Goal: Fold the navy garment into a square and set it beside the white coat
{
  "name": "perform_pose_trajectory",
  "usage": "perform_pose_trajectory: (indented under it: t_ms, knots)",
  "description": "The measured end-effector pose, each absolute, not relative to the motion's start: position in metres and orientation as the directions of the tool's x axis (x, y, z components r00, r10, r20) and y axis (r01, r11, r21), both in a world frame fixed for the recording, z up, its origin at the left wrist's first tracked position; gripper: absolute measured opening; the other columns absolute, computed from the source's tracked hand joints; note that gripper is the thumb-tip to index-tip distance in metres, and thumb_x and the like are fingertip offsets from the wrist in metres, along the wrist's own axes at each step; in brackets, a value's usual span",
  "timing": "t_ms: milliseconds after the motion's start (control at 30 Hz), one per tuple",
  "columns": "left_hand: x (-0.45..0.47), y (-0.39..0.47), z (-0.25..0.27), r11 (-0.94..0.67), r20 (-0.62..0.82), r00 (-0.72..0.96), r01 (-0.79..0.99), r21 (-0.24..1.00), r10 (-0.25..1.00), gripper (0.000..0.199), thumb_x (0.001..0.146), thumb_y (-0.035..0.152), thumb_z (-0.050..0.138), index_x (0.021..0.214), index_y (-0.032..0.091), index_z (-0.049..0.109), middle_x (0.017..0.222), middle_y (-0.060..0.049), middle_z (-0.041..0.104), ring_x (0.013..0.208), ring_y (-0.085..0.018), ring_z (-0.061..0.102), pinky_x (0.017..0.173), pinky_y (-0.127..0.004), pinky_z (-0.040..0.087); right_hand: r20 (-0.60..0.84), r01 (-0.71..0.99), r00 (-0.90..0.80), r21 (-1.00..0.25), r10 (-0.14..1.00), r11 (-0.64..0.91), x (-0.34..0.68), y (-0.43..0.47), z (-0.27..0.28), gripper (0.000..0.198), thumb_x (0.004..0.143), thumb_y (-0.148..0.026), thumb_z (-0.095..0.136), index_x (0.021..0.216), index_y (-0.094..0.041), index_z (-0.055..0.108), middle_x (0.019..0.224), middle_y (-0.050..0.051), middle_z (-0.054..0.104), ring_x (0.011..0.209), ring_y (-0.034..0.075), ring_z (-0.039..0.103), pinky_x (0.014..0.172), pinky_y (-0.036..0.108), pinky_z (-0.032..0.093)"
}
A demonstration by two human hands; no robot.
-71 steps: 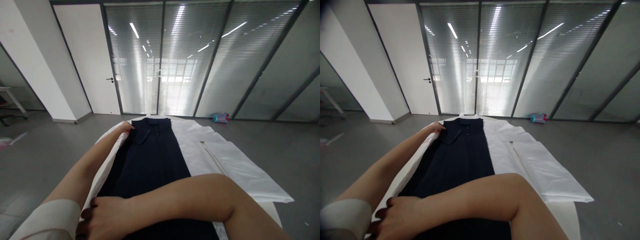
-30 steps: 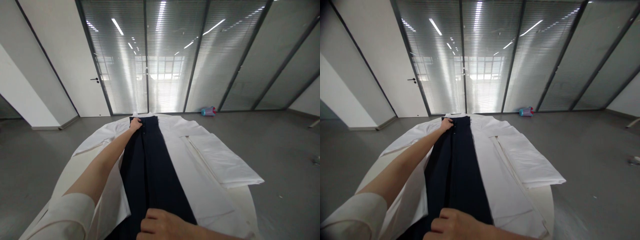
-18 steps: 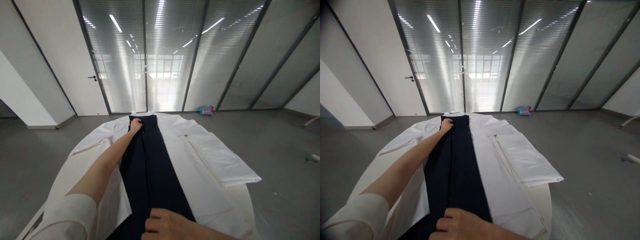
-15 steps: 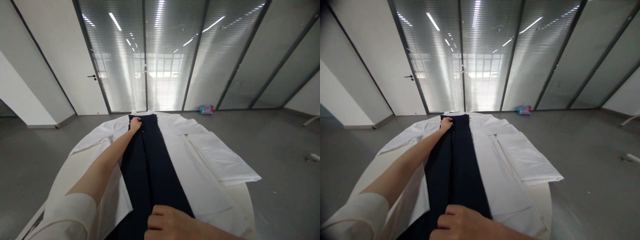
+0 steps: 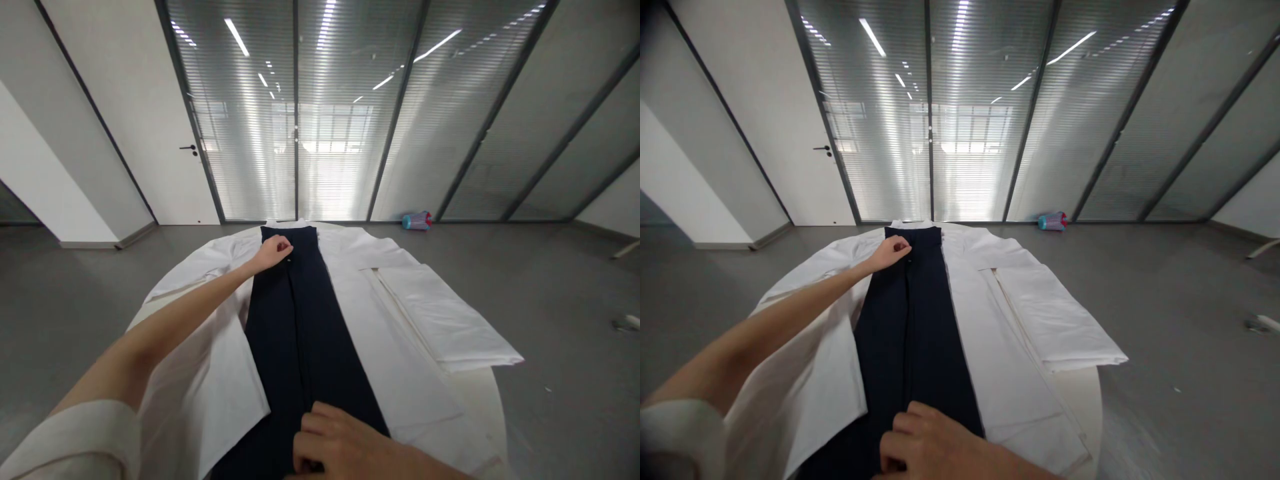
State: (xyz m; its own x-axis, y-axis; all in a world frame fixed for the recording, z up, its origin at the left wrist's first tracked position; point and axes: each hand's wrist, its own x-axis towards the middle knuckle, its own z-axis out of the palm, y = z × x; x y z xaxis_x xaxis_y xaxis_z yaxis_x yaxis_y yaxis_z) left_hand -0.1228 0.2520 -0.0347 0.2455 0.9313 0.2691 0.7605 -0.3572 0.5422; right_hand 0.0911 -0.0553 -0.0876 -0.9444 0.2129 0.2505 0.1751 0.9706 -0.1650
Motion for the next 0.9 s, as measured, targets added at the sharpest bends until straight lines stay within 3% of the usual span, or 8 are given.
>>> perform_pose_trajectory:
  t_ms: [100, 200, 300, 400, 500, 600, 733, 900]
  knots:
    - [-0.155, 0.189, -0.015, -0.5, -0.037, 0.633, 0.644, 0.579, 0.773, 0.038, 0.092, 0.053, 0.055, 0.084, 0.018, 0.067, 0.073, -0.002, 0.066, 0.07, -0.017, 0.063, 0.067, -0.025, 0.049, 0.268, 0.181, -0.938, -0.165, 0.221, 0.97, 0.09, -0.058, -0.077, 0.011, 0.1, -0.03, 0.059, 0.105, -0.023, 0.067, 0.091, -0.001, 0.061, 0.08, 0.012, 0.05, 0.072, 0.027, 0.035]
    - [-0.189, 0.134, 0.003, -0.493, -0.293, 0.744, 0.633, 0.597, 0.6, 0.044, 0.093, 0.06, 0.052, 0.084, 0.019, 0.066, 0.077, -0.003, 0.068, 0.073, -0.017, 0.065, 0.066, -0.023, 0.047, 0.247, 0.216, -0.934, -0.18, 0.257, 0.96, 0.089, -0.062, -0.064, 0.008, 0.098, -0.025, 0.061, 0.1, -0.021, 0.067, 0.089, -0.001, 0.06, 0.079, 0.013, 0.049, 0.073, 0.028, 0.035]
    - [-0.221, 0.102, 0.017, -0.465, -0.416, 0.694, 0.71, 0.528, 0.587, 0.047, 0.094, 0.061, 0.049, 0.083, 0.019, 0.068, 0.083, -0.004, 0.073, 0.076, -0.017, 0.066, 0.069, -0.021, 0.046, 0.224, 0.235, -0.934, -0.199, 0.277, 0.951, 0.088, -0.065, -0.054, 0.008, 0.098, -0.025, 0.061, 0.096, -0.019, 0.066, 0.091, 0.0, 0.061, 0.079, 0.014, 0.048, 0.075, 0.029, 0.034]
    - [-0.25, 0.089, 0.023, -0.343, -0.568, 0.516, 0.855, 0.39, 0.641, 0.048, 0.094, 0.054, 0.052, 0.07, 0.016, 0.069, 0.07, -0.004, 0.073, 0.064, -0.015, 0.064, 0.062, -0.02, 0.044, 0.212, 0.239, -0.936, -0.201, 0.28, 0.95, 0.088, -0.068, -0.049, 0.012, 0.098, -0.029, 0.059, 0.097, -0.019, 0.066, 0.093, 0.001, 0.062, 0.079, 0.014, 0.048, 0.077, 0.029, 0.034]
    - [-0.269, 0.085, 0.026, -0.276, -0.709, 0.375, 0.926, 0.257, 0.597, 0.037, 0.084, 0.036, 0.065, 0.054, 0.015, 0.064, 0.053, -0.002, 0.067, 0.051, -0.015, 0.061, 0.058, -0.022, 0.043, 0.195, 0.255, -0.937, -0.185, 0.29, 0.949, 0.087, -0.069, -0.046, 0.009, 0.099, -0.024, 0.058, 0.096, -0.02, 0.066, 0.093, 0.0, 0.063, 0.079, 0.014, 0.049, 0.077, 0.029, 0.035]
    - [-0.262, 0.083, 0.028, -0.355, -0.641, 0.425, 0.903, 0.244, 0.639, 0.027, 0.081, 0.029, 0.067, 0.056, 0.016, 0.068, 0.052, -0.001, 0.067, 0.05, -0.014, 0.06, 0.058, -0.023, 0.042, 0.197, 0.253, -0.938, -0.173, 0.286, 0.952, 0.086, -0.071, -0.045, 0.008, 0.099, -0.021, 0.058, 0.096, -0.019, 0.066, 0.092, 0.0, 0.063, 0.079, 0.014, 0.048, 0.075, 0.028, 0.034]
    - [-0.221, 0.074, 0.031, -0.599, -0.33, 0.696, 0.717, 0.355, 0.638, 0.016, 0.083, 0.035, 0.069, 0.085, 0.021, 0.076, 0.081, -0.003, 0.074, 0.073, -0.016, 0.065, 0.069, -0.023, 0.045, 0.254, 0.235, -0.931, -0.128, 0.261, 0.964, 0.086, -0.071, -0.053, 0.012, 0.1, -0.027, 0.057, 0.097, -0.02, 0.066, 0.089, -0.001, 0.061, 0.078, 0.014, 0.046, 0.072, 0.029, 0.033]
    - [-0.194, 0.047, 0.033, -0.628, -0.423, 0.788, 0.613, 0.48, 0.447, 0.031, 0.081, 0.046, 0.073, 0.1, 0.022, 0.073, 0.097, -0.007, 0.073, 0.083, -0.02, 0.069, 0.074, -0.026, 0.05, 0.3, 0.228, -0.92, -0.118, 0.254, 0.966, 0.089, -0.071, -0.062, 0.016, 0.1, -0.033, 0.057, 0.107, -0.022, 0.066, 0.091, -0.001, 0.061, 0.08, 0.015, 0.048, 0.075, 0.03, 0.034]
